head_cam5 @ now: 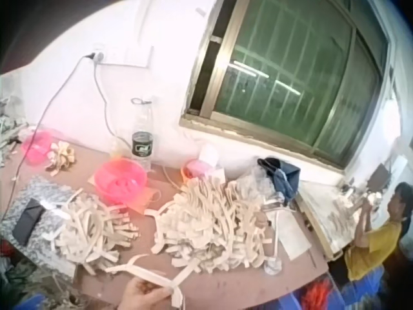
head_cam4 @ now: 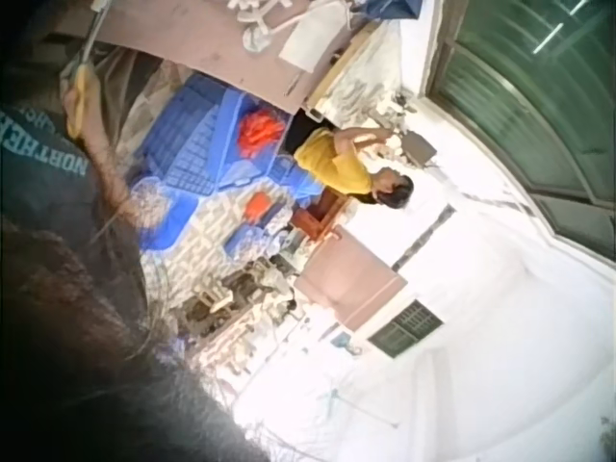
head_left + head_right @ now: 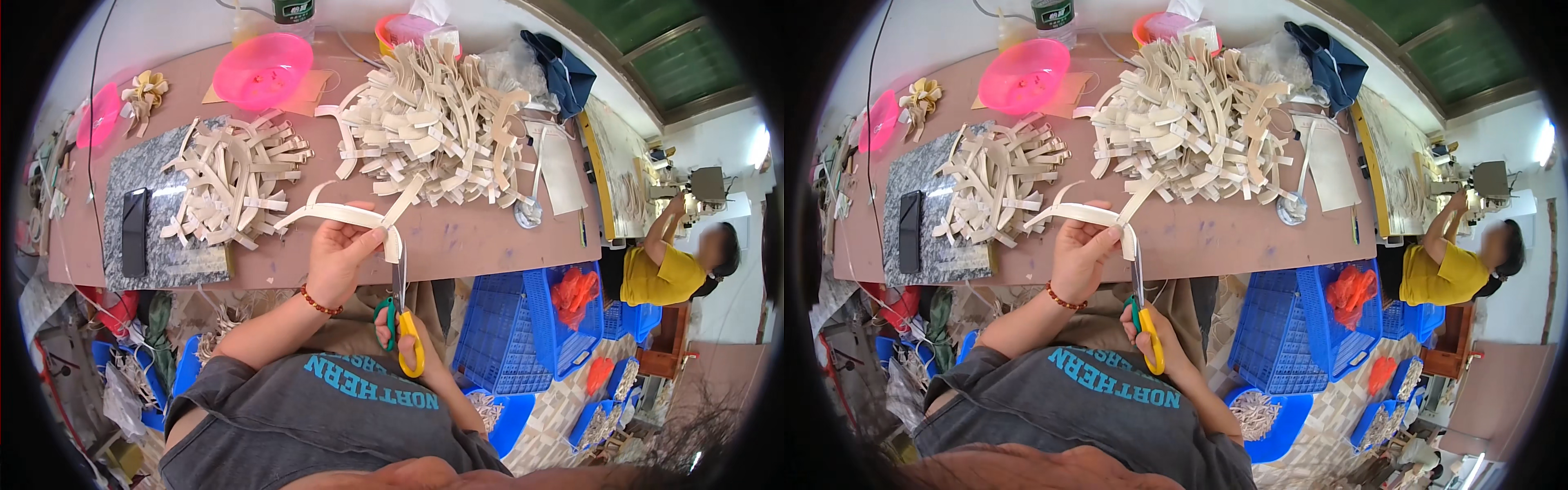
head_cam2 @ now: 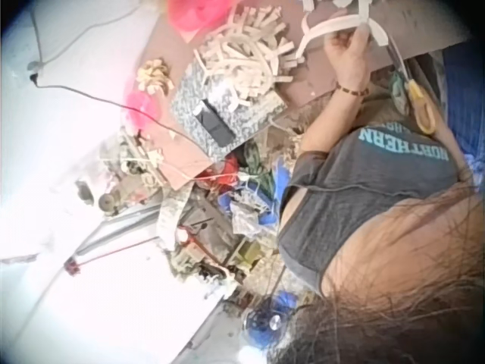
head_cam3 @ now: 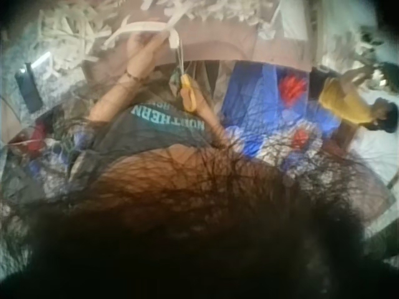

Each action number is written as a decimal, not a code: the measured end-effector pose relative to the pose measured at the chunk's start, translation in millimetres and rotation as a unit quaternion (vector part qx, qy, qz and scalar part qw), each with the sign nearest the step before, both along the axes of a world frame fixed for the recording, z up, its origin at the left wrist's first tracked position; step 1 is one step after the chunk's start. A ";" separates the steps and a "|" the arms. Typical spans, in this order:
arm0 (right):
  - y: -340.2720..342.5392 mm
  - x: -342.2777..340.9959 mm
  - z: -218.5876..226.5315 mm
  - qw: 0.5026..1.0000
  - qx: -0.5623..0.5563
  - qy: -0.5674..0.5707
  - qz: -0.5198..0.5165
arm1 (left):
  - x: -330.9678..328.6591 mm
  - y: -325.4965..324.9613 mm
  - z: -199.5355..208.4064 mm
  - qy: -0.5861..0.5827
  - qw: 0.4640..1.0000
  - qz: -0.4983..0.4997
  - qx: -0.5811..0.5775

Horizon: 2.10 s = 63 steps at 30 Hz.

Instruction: The person uses yellow-handled scissors to cut long strips of beige fabric into smaller, uniform pieces. They hold the fabric in their left hand and cut it with their right hand, dropping the finished pieces onto a growing pile on the table. The task is performed continuously throughout the clip.

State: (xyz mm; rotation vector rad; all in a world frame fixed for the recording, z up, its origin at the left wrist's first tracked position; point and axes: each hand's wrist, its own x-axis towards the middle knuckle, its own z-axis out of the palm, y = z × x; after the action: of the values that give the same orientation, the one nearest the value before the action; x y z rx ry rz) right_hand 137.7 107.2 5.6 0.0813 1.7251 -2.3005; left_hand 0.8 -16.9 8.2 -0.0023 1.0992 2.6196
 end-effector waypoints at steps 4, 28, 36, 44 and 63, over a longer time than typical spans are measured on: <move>0.0 -2.3 -1.3 1.000 -0.009 0.000 -0.007 | 4.0 3.0 3.1 -0.007 1.000 -0.004 0.000; 13.0 13.3 6.1 0.996 -0.060 -0.070 -0.014 | 0.6 -6.4 12.6 0.021 0.997 -0.080 0.003; 16.4 18.8 2.9 0.998 0.003 -0.062 -0.027 | -4.6 -11.8 13.1 0.048 0.991 -0.120 -0.019; 16.1 15.8 6.2 0.997 0.045 -0.046 -0.030 | -0.4 -7.4 6.0 0.071 0.993 -0.091 -0.020; 15.1 20.9 3.3 0.995 0.058 -0.068 -0.040 | -0.9 -10.5 9.0 0.088 0.990 -0.113 -0.011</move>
State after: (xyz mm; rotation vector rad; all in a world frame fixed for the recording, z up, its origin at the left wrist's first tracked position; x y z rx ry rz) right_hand 158.7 122.2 9.0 0.3274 1.8148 -2.1894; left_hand 0.0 -27.4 17.2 0.3345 1.1122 2.4412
